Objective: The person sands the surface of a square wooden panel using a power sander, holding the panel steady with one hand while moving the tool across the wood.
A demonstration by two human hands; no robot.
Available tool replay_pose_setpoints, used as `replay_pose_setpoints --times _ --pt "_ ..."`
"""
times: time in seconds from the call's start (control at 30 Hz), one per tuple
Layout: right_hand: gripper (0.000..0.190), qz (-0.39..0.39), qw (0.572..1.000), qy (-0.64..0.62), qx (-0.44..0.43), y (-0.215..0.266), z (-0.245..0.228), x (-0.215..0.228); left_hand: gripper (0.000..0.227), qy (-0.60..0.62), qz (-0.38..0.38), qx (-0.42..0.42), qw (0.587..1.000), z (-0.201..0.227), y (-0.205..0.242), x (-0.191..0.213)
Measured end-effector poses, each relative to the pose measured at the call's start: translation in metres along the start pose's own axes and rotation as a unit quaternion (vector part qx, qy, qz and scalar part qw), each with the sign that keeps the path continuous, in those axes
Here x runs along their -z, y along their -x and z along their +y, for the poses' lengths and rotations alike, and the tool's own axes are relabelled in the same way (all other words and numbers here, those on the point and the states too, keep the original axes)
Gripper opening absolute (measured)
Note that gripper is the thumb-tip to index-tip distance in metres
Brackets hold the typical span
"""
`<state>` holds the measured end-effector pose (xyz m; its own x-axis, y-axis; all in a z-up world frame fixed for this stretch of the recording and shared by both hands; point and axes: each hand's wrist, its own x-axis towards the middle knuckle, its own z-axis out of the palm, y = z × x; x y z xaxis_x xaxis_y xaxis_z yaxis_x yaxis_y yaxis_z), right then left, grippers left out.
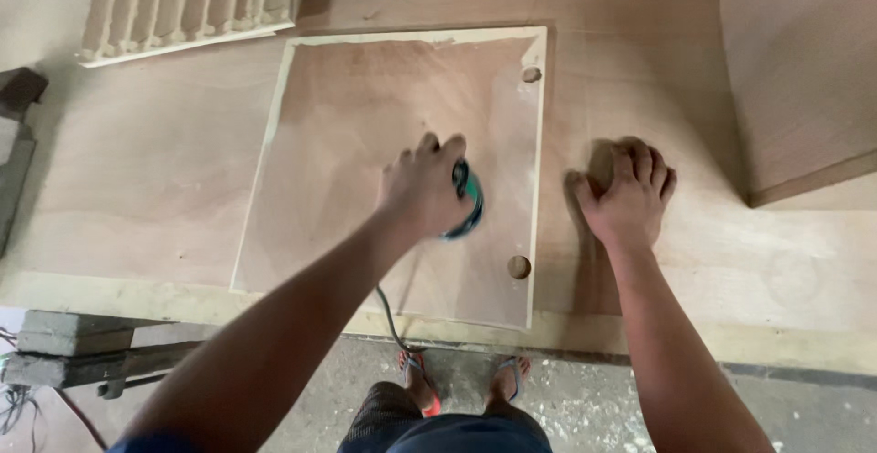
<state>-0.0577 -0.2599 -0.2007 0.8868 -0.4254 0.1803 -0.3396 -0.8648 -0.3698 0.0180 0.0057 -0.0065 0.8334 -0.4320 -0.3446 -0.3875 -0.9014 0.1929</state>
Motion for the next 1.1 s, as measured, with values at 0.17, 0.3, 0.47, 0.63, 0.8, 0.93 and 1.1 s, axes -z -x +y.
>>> replay_pose_setpoints --times 0.17,0.3,0.47,0.63,0.8,0.93,1.1 --pt "0.081 -0.033 0.999 -0.007 -0.022 0.001 -0.009 0.015 0.063 -0.014 -0.034 0.002 0.999 0.014 0.036 -0.009" --pt "0.080 -0.074 0.996 -0.026 -0.046 -0.001 -0.020 0.027 0.063 -0.022 -0.053 -0.027 0.998 0.037 0.033 -0.011" --pt "0.079 -0.078 0.995 -0.024 -0.057 -0.002 -0.029 0.040 0.062 -0.028 -0.014 -0.034 0.999 0.047 -0.005 -0.005" --pt "0.078 -0.087 0.994 -0.034 -0.057 -0.002 -0.028 0.040 0.072 -0.001 0.011 -0.041 0.999 0.054 -0.006 -0.011" --pt "0.078 -0.104 0.992 -0.037 -0.061 -0.002 -0.027 0.042 0.066 0.017 -0.054 -0.042 0.997 0.075 0.049 -0.024" --pt "0.082 -0.114 0.990 -0.040 -0.073 -0.003 -0.022 0.035 0.062 0.019 -0.097 -0.019 0.995 0.079 0.072 -0.026" --pt "0.078 -0.116 0.990 -0.037 -0.075 -0.002 -0.029 0.047 0.062 0.005 -0.044 -0.008 0.999 0.065 0.054 -0.026"
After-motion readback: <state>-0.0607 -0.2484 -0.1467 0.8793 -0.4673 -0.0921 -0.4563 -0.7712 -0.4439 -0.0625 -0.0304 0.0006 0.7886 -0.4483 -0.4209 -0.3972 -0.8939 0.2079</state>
